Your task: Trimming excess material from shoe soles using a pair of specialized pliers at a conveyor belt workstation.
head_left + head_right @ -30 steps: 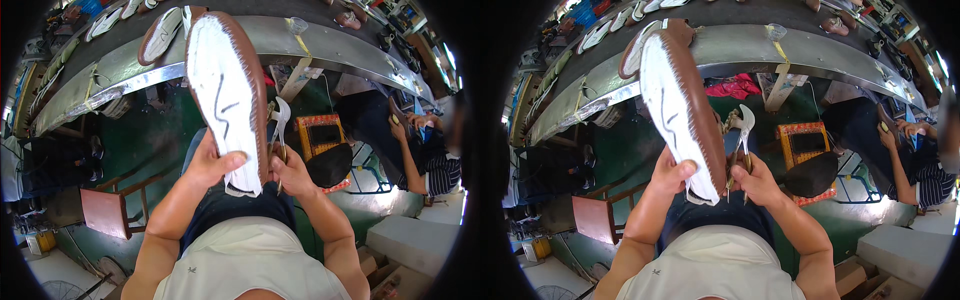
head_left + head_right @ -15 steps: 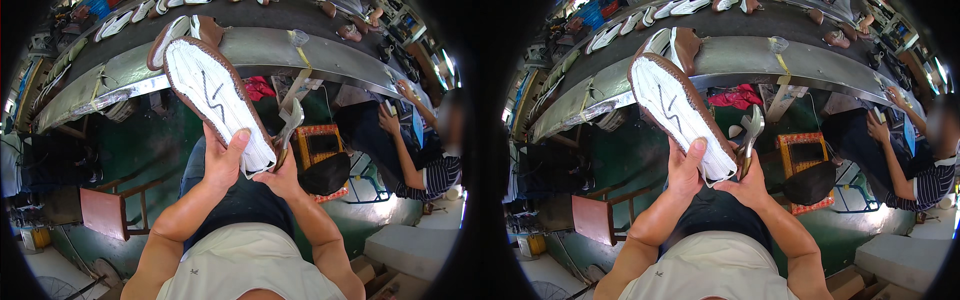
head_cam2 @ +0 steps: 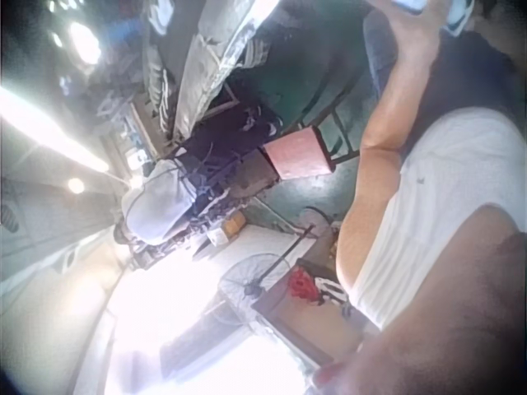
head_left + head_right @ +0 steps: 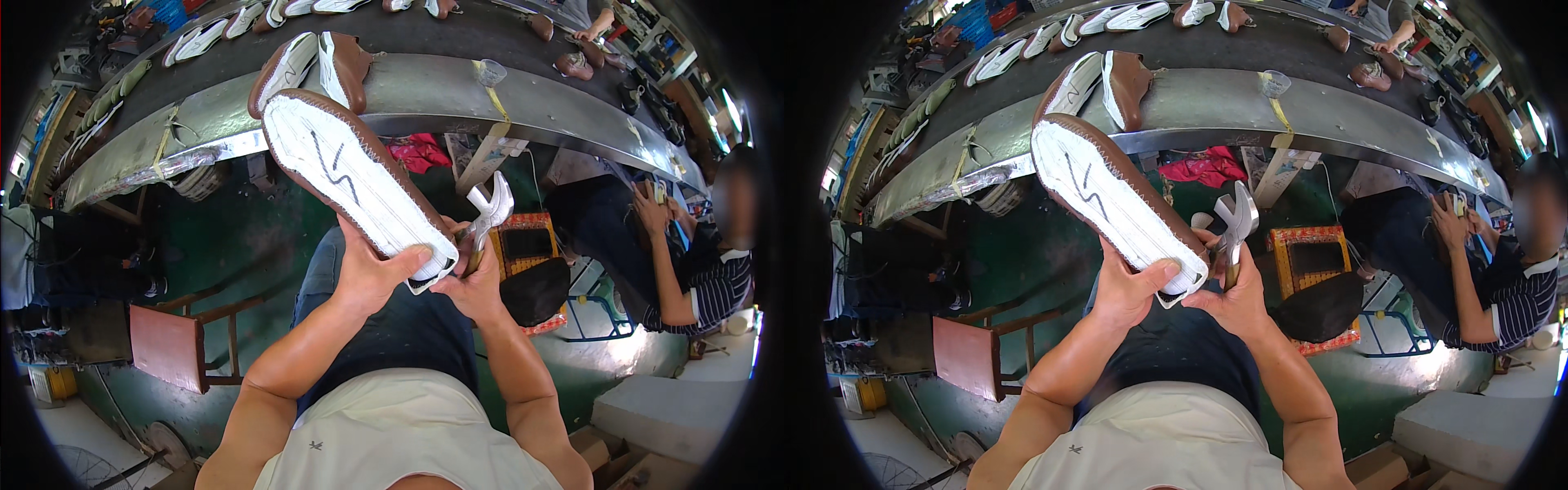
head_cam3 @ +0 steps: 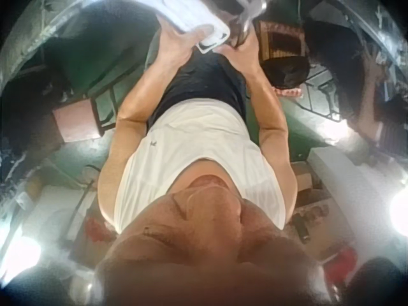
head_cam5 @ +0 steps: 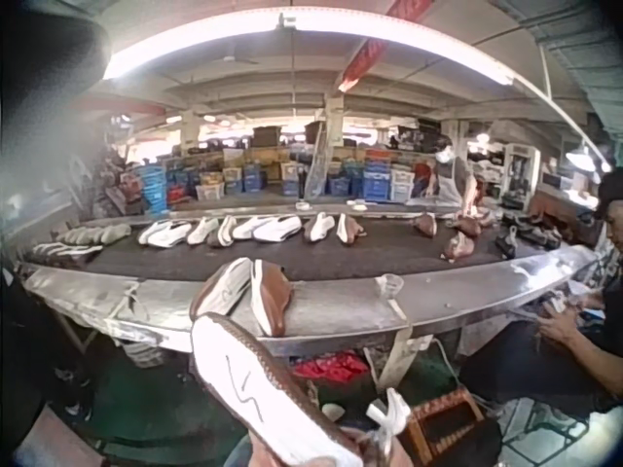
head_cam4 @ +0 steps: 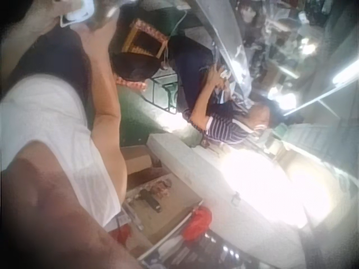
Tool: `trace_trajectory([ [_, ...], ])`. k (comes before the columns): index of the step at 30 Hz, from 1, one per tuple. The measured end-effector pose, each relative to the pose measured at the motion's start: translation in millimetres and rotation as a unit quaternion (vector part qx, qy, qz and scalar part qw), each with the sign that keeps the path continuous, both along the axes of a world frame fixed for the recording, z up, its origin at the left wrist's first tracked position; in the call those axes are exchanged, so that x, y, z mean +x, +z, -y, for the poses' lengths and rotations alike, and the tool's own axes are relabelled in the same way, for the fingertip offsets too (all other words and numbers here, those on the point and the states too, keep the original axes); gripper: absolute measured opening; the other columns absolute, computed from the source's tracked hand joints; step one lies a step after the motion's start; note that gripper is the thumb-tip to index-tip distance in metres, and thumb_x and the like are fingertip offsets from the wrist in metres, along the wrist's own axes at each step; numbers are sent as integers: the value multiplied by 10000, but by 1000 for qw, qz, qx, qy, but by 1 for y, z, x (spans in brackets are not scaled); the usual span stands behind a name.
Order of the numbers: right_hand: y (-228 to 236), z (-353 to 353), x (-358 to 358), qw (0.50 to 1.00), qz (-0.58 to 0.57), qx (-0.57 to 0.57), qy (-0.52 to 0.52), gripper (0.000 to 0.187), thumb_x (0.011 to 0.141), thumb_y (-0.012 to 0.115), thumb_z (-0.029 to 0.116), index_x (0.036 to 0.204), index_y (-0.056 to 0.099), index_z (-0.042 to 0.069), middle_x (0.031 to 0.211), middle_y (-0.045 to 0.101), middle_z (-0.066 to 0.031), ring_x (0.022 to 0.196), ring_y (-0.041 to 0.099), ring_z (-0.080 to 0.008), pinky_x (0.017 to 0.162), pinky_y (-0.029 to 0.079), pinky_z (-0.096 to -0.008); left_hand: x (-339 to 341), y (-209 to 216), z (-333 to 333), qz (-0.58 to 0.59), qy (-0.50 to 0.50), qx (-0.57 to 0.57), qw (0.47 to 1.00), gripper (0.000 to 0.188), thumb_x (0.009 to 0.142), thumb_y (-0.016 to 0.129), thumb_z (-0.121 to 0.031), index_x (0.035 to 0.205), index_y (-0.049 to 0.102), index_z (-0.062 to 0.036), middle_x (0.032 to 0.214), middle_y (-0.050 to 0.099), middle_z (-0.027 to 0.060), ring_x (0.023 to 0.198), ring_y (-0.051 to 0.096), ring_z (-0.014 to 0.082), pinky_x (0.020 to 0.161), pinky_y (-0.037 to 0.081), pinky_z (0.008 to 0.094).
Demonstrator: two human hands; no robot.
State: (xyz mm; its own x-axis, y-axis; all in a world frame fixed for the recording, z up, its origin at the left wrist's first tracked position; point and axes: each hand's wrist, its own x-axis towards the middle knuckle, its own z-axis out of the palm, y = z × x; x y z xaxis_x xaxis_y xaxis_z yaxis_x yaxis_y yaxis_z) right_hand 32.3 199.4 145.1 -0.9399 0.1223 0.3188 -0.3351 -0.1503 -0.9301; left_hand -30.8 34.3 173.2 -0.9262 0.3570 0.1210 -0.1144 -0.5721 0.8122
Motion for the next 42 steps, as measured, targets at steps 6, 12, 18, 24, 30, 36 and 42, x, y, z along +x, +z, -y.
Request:
trace_trajectory([
  [6,4,16,0,998,22,-62,5,953,779,906,304,1457,326,-29,1406,510,-141,1255,547,-185,1053,454,-352,-2,3,-2,-41,25,-37,998,962,798,795,52,1518,173,-91,1319,512,139,1227,575,255,1029,512,423],
  [12,15,35,1,995,59,-42,-62,742,884,785,183,1434,335,-30,1352,525,-125,1221,547,-177,1038,457,-344,-1,12,-1,-69,41,-86,993,1007,834,716,69,1526,0,-83,1367,429,156,1274,514,241,1059,474,406],
  [18,56,23,-11,983,-44,133,-122,815,758,869,134,1393,379,-7,1319,557,-150,1171,590,-189,987,495,-352,-11,37,18,45,-50,93,993,996,883,783,-425,1576,154,-83,1522,386,109,1389,436,290,1125,392,472],
  [24,73,30,-7,880,-240,407,-51,632,604,877,35,1100,487,15,1338,562,-238,1123,581,-471,951,511,-477,-19,2,45,233,-42,86,968,823,912,583,-690,1428,494,-55,1323,631,168,1177,636,333,1021,514,515],
  [30,35,23,39,924,74,374,-4,523,790,867,232,1154,547,33,1098,654,-173,943,662,-351,819,552,-406,-32,-52,86,373,-28,236,897,563,917,663,-528,1259,625,-82,1115,695,170,1038,665,361,892,564,505],
  [36,-51,-18,99,785,174,586,104,534,773,856,319,1159,611,43,1098,651,-141,1024,644,-346,877,518,-429,-28,-72,91,348,-45,250,902,573,919,653,-534,1308,606,-116,1192,669,150,1080,644,357,900,548,526],
  [42,-41,-3,69,847,-10,530,45,560,784,833,340,1199,600,43,1319,566,-155,1249,537,-372,1024,438,-469,-25,-59,74,329,-102,282,895,615,917,649,-549,1342,590,-110,1258,640,155,1116,628,347,911,546,522],
])
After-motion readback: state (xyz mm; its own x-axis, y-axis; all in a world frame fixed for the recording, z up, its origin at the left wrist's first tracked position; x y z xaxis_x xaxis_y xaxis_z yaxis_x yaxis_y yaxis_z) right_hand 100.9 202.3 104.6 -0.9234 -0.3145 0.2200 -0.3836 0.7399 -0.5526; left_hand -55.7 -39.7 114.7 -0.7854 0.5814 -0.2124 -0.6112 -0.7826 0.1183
